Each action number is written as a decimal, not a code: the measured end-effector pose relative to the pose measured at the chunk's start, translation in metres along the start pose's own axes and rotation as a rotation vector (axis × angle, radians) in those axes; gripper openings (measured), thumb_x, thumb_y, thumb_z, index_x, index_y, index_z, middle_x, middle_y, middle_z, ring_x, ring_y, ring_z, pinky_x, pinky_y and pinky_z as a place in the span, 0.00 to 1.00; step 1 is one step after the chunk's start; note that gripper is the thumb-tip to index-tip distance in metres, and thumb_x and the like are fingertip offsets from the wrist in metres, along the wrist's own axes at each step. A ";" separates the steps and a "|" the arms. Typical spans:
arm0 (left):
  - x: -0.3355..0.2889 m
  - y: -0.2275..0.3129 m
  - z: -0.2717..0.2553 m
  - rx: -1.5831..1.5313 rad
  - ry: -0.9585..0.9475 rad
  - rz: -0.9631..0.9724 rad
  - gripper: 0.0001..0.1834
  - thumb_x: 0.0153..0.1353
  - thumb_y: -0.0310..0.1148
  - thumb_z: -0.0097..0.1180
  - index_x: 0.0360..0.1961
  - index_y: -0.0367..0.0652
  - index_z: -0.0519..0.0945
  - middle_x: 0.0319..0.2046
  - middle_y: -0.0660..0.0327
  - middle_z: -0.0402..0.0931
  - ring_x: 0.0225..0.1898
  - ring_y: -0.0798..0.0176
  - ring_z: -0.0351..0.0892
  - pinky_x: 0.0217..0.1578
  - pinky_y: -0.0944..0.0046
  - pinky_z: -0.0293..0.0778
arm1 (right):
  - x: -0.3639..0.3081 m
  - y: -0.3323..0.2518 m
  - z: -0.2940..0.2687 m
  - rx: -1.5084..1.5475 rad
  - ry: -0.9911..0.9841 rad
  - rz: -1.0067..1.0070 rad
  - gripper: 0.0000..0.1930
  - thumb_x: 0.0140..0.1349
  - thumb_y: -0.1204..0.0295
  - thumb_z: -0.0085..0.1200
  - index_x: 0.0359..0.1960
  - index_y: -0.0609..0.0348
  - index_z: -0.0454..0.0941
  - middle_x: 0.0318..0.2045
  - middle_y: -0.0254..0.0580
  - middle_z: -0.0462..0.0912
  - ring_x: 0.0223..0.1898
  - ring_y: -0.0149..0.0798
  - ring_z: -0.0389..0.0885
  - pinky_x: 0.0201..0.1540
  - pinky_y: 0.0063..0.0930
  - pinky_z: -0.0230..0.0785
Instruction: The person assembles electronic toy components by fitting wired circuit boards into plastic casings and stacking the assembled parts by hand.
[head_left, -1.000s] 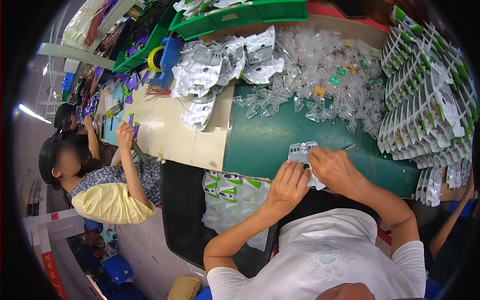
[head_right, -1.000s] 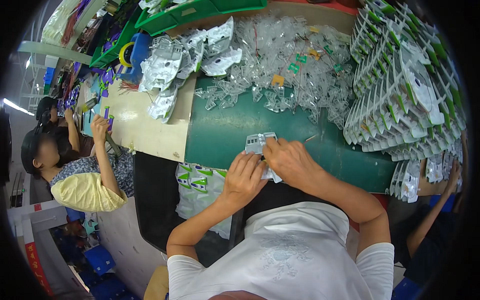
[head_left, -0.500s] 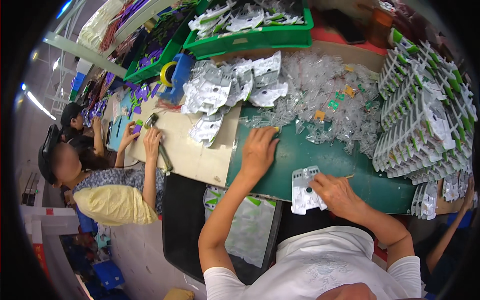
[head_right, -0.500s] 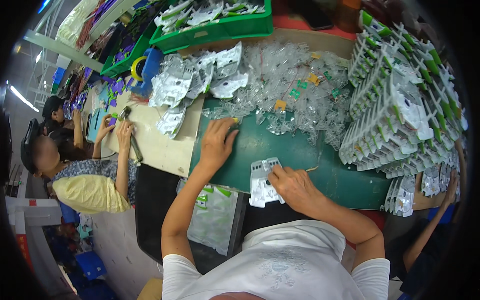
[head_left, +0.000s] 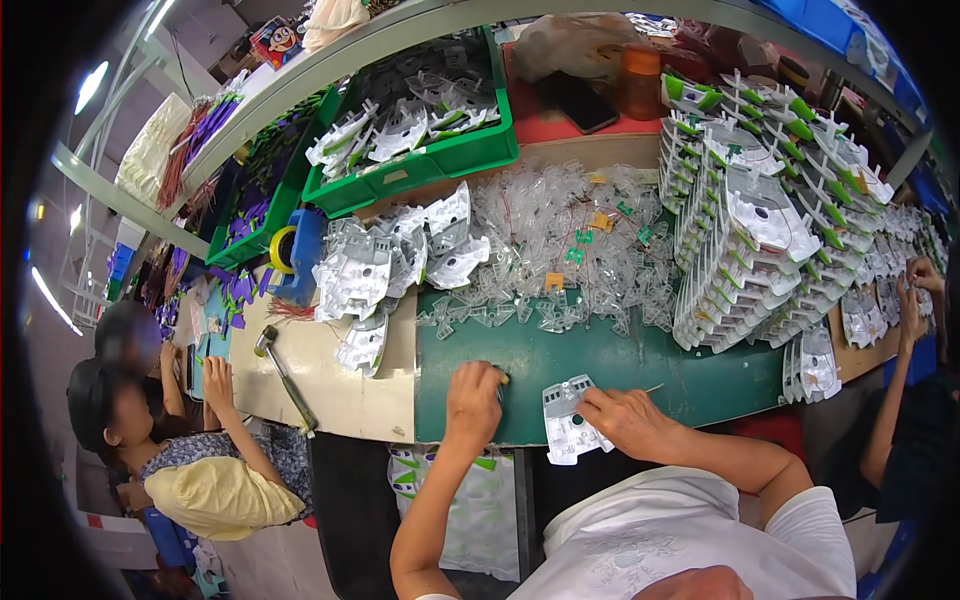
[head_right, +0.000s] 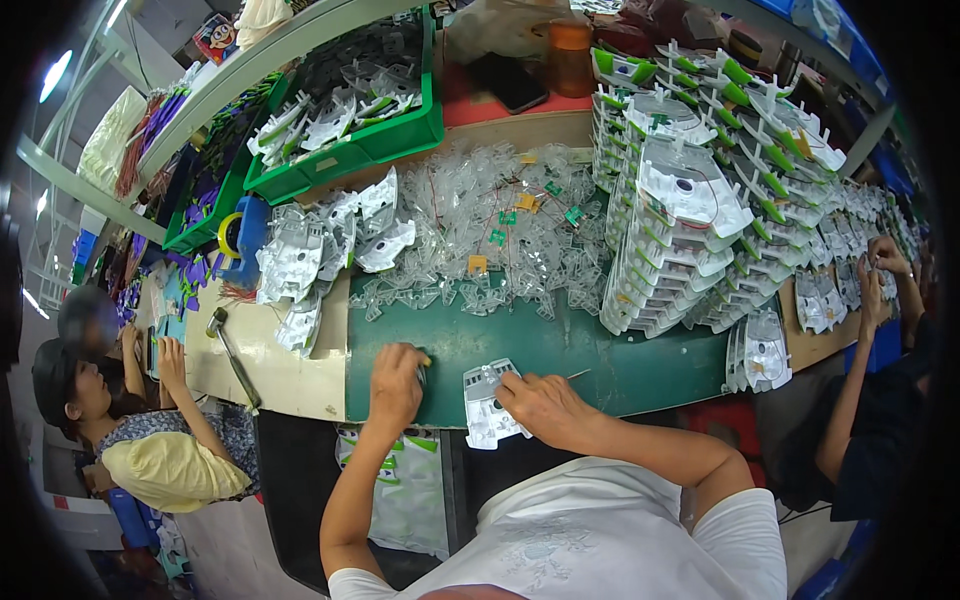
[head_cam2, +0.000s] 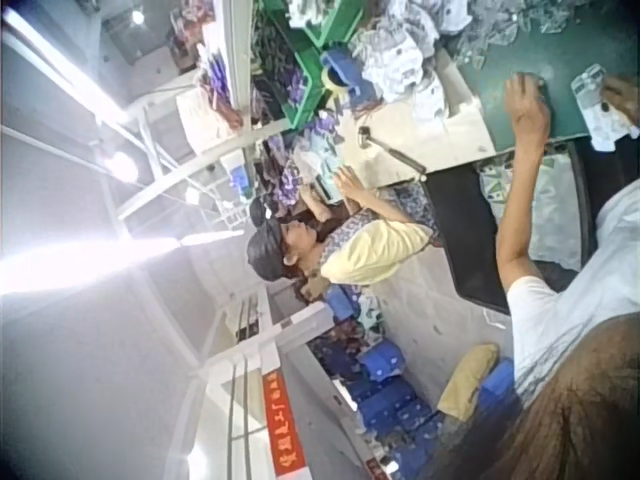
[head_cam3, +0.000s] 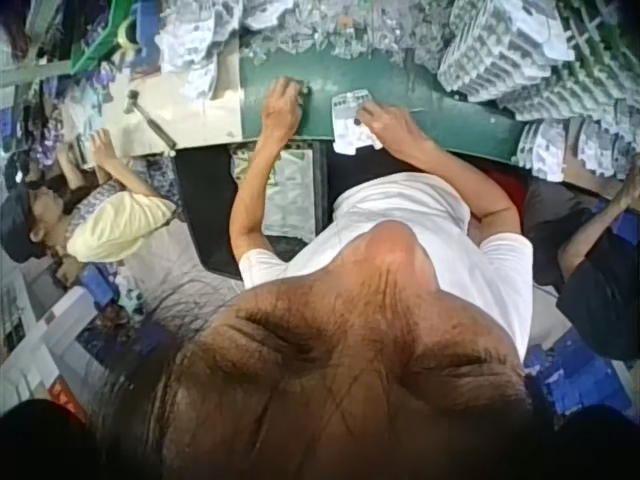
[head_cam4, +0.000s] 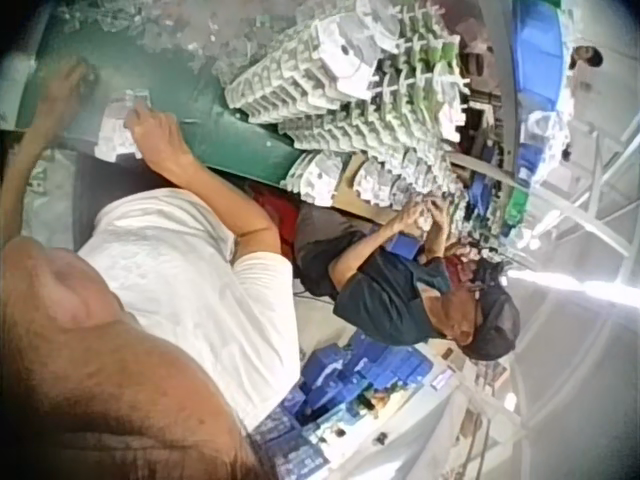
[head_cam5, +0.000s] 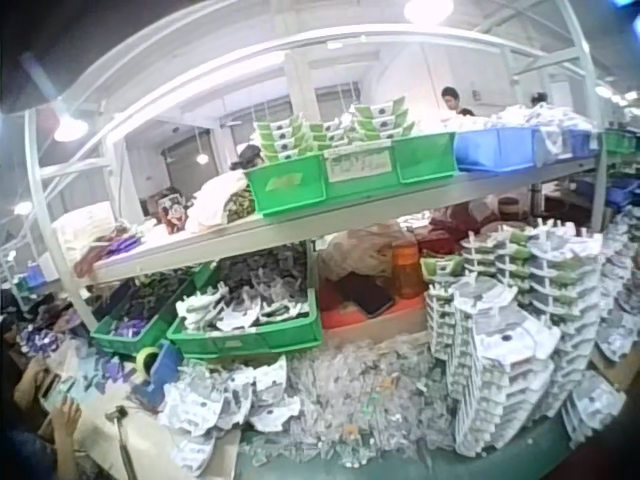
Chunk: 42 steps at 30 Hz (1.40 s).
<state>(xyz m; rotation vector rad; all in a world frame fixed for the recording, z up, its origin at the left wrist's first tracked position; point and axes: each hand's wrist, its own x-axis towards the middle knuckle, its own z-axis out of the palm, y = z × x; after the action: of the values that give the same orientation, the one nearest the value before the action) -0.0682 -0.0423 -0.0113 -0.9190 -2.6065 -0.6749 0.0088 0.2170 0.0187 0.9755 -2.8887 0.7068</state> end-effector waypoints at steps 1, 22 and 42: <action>-0.003 0.005 0.002 -0.007 0.012 0.013 0.10 0.54 0.21 0.55 0.39 0.40 0.77 0.35 0.54 0.74 0.39 0.50 0.73 0.41 0.54 0.68 | 0.001 0.000 -0.001 0.001 0.001 -0.001 0.08 0.51 0.81 0.56 0.33 0.64 0.74 0.36 0.47 0.73 0.32 0.47 0.82 0.30 0.42 0.74; -0.046 0.087 0.014 -0.352 0.145 -0.068 0.12 0.57 0.19 0.60 0.43 0.32 0.80 0.42 0.48 0.79 0.44 0.45 0.79 0.44 0.54 0.77 | -0.009 0.008 0.004 0.016 0.044 -0.117 0.15 0.48 0.81 0.56 0.40 0.56 0.77 0.38 0.43 0.75 0.36 0.48 0.82 0.34 0.43 0.75; -0.020 0.090 0.019 -0.100 -0.013 0.104 0.15 0.50 0.24 0.61 0.41 0.34 0.81 0.40 0.55 0.79 0.48 0.53 0.79 0.47 0.56 0.75 | -0.003 0.016 0.006 0.162 0.163 0.032 0.05 0.56 0.78 0.56 0.34 0.60 0.74 0.31 0.42 0.76 0.31 0.47 0.81 0.28 0.39 0.73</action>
<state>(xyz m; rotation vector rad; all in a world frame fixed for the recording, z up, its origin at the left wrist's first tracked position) 0.0029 0.0193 -0.0060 -1.0838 -2.5348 -0.7794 0.0023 0.2277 0.0061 0.8425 -2.7462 0.9871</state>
